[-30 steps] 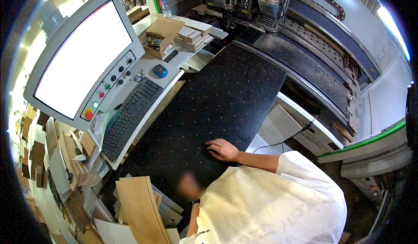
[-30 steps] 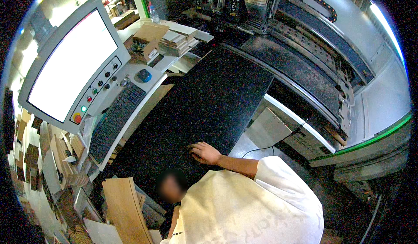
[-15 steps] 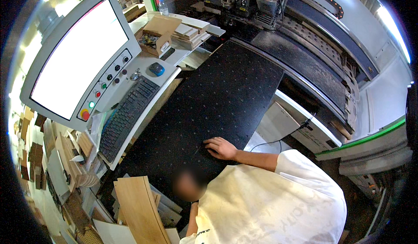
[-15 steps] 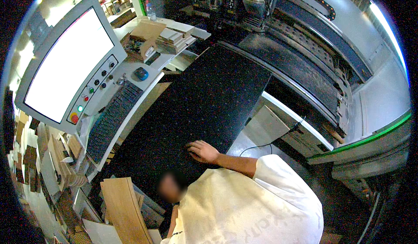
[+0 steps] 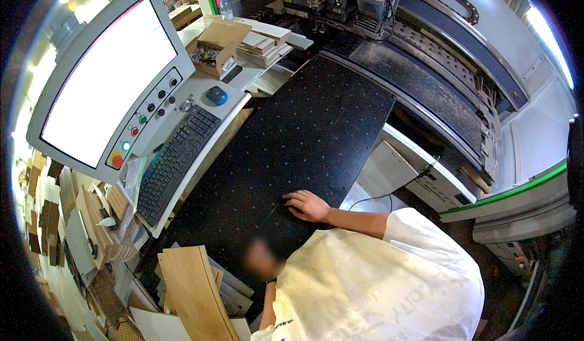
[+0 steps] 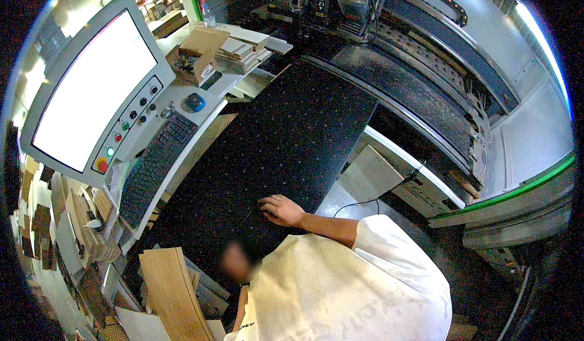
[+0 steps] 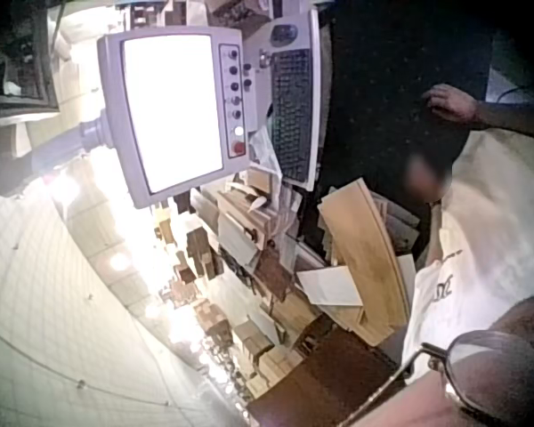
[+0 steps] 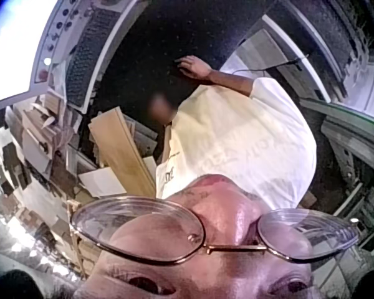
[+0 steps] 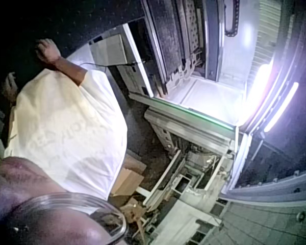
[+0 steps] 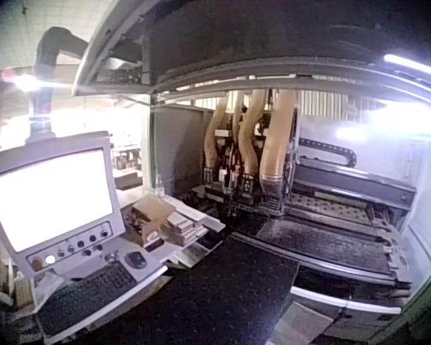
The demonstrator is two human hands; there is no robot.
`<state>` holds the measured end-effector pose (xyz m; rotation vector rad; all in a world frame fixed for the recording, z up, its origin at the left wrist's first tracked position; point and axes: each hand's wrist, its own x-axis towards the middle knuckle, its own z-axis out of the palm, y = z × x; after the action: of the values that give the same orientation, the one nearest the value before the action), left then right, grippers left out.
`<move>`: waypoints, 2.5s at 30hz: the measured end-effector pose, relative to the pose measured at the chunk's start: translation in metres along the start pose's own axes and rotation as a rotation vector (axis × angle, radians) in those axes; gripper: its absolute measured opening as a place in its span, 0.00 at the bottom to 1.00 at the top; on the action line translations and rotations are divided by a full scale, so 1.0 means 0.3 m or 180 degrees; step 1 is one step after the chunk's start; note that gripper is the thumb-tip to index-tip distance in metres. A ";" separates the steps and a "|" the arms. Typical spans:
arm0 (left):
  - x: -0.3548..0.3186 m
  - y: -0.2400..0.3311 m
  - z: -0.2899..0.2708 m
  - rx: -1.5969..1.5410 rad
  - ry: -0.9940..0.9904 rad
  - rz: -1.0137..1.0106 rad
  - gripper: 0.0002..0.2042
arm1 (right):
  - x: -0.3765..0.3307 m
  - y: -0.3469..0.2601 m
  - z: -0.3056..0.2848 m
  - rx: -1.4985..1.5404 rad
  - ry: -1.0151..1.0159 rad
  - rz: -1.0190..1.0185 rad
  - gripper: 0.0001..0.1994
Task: The person handles several wooden panels one at a time, turning them over and aligning them on a black surface. The person uses a digital caliper to measure the thickness or dimensions of one panel and then uses a mouse and keyboard to interact with software on a large monitor.
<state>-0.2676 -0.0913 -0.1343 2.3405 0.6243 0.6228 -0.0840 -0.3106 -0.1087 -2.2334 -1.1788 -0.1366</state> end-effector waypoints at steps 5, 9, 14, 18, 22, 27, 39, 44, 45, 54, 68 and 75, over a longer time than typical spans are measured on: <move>0.000 0.005 -0.002 -0.0024 0.0028 0.0033 0.18 | -0.002 0.004 0.003 0.0033 -0.0037 0.0028 0.11; 0.003 0.011 -0.006 -0.0057 0.0064 0.0062 0.18 | -0.001 0.003 0.001 0.0070 -0.0100 0.0046 0.13; 0.001 0.044 -0.015 -0.0093 -0.0011 -0.0168 0.18 | 0.000 0.002 -0.001 0.0061 -0.0068 0.0035 0.12; 0.002 0.052 -0.019 0.0007 -0.0045 -0.0249 0.19 | 0.003 0.002 -0.001 0.0068 -0.0073 0.0024 0.12; -0.005 0.024 -0.005 0.0122 -0.0141 -0.0278 0.20 | -0.002 0.006 0.002 0.0037 -0.0021 -0.0009 0.13; -0.008 0.015 -0.002 -0.0009 -0.0142 -0.0384 0.21 | -0.002 0.010 0.008 0.0061 -0.0028 -0.0015 0.14; -0.002 0.013 -0.007 -0.0124 -0.0140 -0.0263 0.21 | -0.002 0.007 0.007 0.0019 -0.0079 0.0038 0.14; -0.004 0.010 -0.001 -0.0160 -0.0096 -0.0287 0.20 | 0.000 0.003 0.001 0.0022 -0.0077 0.0038 0.12; -0.003 0.022 -0.005 -0.0104 -0.0089 -0.0282 0.20 | 0.000 0.003 0.000 0.0048 -0.0115 0.0068 0.13; -0.005 0.019 -0.009 -0.0076 -0.0125 -0.0279 0.21 | 0.001 -0.003 -0.006 0.0079 -0.0136 0.0091 0.14; -0.003 0.017 -0.011 -0.0059 -0.0209 -0.0332 0.21 | -0.001 0.004 -0.001 0.0085 -0.0106 0.0067 0.13; 0.000 0.017 -0.017 -0.0120 -0.0252 -0.0337 0.20 | -0.002 0.004 0.003 0.0110 -0.0138 0.0071 0.14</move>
<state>-0.2692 -0.0925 -0.1274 2.2688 0.6893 0.4876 -0.0835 -0.3112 -0.1102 -2.2288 -1.1699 -0.0589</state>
